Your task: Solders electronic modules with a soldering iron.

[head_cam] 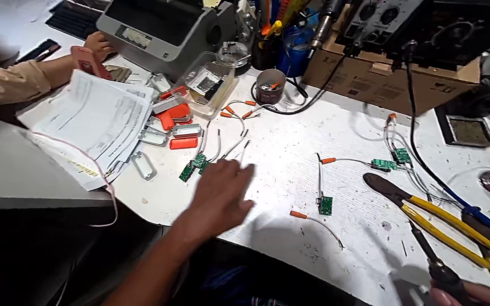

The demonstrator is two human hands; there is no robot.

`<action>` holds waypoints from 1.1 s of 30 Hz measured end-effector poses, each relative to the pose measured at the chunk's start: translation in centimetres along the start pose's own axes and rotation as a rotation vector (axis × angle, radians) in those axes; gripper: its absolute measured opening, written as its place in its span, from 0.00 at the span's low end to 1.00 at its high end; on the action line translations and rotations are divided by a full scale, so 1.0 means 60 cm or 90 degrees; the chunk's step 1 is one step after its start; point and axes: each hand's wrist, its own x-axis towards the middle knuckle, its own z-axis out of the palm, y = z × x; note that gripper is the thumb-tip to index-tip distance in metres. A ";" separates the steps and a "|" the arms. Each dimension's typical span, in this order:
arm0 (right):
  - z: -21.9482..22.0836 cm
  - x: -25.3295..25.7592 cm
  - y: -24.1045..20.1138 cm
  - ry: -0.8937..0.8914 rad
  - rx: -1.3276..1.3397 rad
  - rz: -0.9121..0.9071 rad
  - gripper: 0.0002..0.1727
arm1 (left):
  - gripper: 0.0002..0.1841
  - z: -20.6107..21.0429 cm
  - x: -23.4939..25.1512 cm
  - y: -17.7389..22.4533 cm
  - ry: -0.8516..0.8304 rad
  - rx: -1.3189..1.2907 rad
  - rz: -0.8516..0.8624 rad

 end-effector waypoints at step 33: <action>-0.080 0.165 0.067 -0.190 -0.394 -0.078 0.17 | 0.23 0.149 0.077 0.054 0.037 -0.333 0.164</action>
